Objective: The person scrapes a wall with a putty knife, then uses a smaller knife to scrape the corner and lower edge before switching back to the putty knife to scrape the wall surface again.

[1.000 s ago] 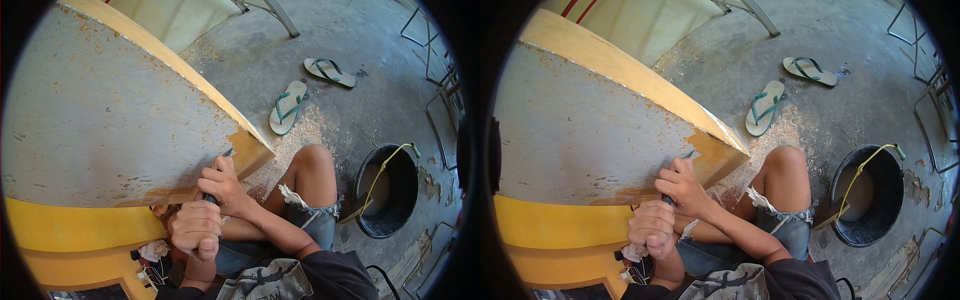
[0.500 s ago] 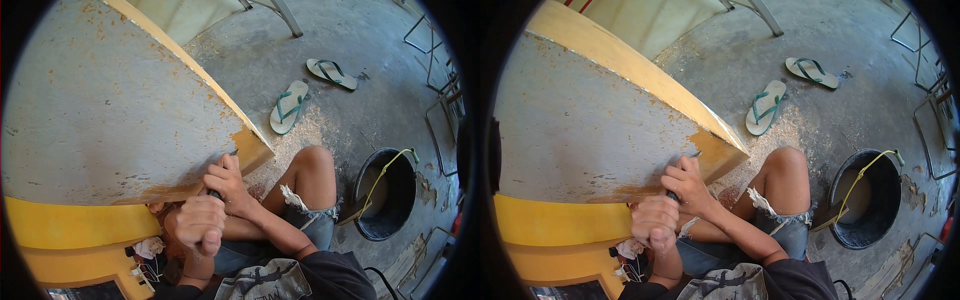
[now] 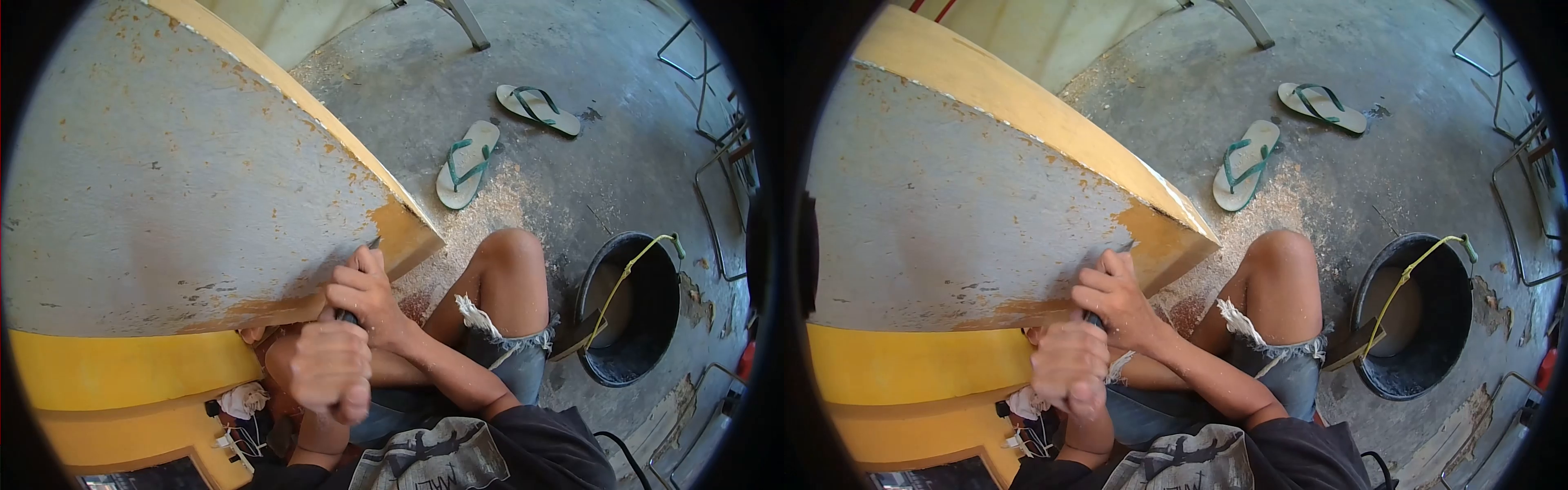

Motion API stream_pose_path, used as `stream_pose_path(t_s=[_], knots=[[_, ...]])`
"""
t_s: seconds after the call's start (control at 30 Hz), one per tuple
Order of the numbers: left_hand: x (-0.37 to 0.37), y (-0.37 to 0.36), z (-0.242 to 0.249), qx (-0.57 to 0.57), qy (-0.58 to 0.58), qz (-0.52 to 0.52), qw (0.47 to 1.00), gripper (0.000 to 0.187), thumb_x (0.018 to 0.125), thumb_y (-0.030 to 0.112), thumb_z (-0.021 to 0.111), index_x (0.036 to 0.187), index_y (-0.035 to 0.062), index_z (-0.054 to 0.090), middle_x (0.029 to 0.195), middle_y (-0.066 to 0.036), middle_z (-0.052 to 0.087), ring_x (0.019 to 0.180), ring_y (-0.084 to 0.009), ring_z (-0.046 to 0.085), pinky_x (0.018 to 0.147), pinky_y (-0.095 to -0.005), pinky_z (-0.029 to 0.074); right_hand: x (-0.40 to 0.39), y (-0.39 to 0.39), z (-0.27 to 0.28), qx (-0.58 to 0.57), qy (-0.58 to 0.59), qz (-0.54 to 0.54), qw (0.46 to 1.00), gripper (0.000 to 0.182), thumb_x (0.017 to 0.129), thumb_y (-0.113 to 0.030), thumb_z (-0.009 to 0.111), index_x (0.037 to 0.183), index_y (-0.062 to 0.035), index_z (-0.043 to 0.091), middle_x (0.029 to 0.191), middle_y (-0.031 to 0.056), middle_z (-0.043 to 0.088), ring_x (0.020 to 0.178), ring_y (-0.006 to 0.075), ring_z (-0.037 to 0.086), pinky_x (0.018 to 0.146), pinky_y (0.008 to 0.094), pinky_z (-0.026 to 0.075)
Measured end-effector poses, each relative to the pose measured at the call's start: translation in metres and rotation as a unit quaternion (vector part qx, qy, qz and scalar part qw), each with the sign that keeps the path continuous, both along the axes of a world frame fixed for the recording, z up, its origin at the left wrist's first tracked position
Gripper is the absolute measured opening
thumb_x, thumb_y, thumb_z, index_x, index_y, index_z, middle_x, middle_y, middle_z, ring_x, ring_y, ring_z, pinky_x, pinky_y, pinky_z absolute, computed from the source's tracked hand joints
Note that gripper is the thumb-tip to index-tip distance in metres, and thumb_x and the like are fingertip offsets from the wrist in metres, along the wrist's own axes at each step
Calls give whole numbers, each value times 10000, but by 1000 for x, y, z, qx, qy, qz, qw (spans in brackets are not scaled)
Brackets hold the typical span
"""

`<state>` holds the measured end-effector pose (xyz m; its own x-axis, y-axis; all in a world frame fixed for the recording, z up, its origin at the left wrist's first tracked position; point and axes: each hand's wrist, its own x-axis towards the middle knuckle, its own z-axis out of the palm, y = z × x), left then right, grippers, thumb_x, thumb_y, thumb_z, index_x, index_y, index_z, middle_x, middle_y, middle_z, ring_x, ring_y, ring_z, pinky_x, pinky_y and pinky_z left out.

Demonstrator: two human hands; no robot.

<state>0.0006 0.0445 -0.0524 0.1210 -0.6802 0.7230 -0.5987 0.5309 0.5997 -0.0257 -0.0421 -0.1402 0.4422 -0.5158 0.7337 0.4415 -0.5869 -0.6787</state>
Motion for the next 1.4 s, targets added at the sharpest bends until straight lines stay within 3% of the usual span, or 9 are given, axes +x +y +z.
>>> stream_pose_path(t_s=[0.2,0.27,0.3,0.53,0.6,0.87,0.93,1.27,1.4], knots=[[1,3,2,-10,-11,-36,999,472,929,205,597,507,30,479,510,-30,494,443,-197,530,526,-353,523,1,3,3,-14,-2,-8,1000,272,698,-233,720,772,-102,493,820,51,427,831,274,430,794,422,321],[-12,1,4,-35,-26,46,998,606,1002,289,575,456,61,443,434,-9,440,371,-171,476,470,-318,481,-1,8,6,-15,-19,2,1000,271,699,-230,720,772,-103,492,818,52,423,834,274,431,789,420,321],[-7,2,11,-16,-66,-17,998,593,992,270,578,454,65,437,433,-9,448,371,-170,471,466,-324,478,-1,7,7,-17,-35,12,999,270,700,-226,720,771,-104,490,816,54,419,837,275,432,785,419,321],[-4,7,4,-52,-24,0,998,578,982,247,585,460,64,416,434,-8,437,370,-167,468,464,-326,475,0,7,10,-31,-17,9,999,265,701,-214,718,788,-102,494,822,56,425,846,277,430,782,412,328],[-2,9,0,-41,-11,-8,999,454,906,200,604,512,18,471,503,-38,476,429,-199,507,494,-342,484,2,8,6,-8,-20,6,1000,265,706,-249,725,742,-104,507,775,33,409,821,262,407,774,417,302],[1,-8,-1,-52,2,-2,999,571,967,225,593,458,61,393,439,-17,422,374,-170,448,451,-312,433,-1,-1,-2,-4,26,-1,1000,262,693,-236,721,788,-101,517,830,48,468,859,282,440,802,424,326],[8,-11,0,-56,57,1,997,561,962,213,589,457,62,397,439,-19,423,373,-171,449,447,-308,429,1,0,6,1,34,-6,999,258,693,-238,719,788,-100,524,832,46,475,859,282,440,803,422,326],[7,-23,82,-58,-23,-63,996,578,1018,249,528,485,110,354,434,6,407,361,-156,415,427,-301,421,-15,-15,100,-7,58,-14,998,185,735,-205,711,810,-105,576,846,37,529,928,279,489,821,428,364],[1,-25,92,-90,-49,-53,993,579,1035,249,494,488,126,351,433,14,398,360,-146,411,422,-290,412,-7,-25,113,-96,12,-15,995,156,743,-195,713,774,-116,582,809,21,530,878,235,527,788,379,412]])
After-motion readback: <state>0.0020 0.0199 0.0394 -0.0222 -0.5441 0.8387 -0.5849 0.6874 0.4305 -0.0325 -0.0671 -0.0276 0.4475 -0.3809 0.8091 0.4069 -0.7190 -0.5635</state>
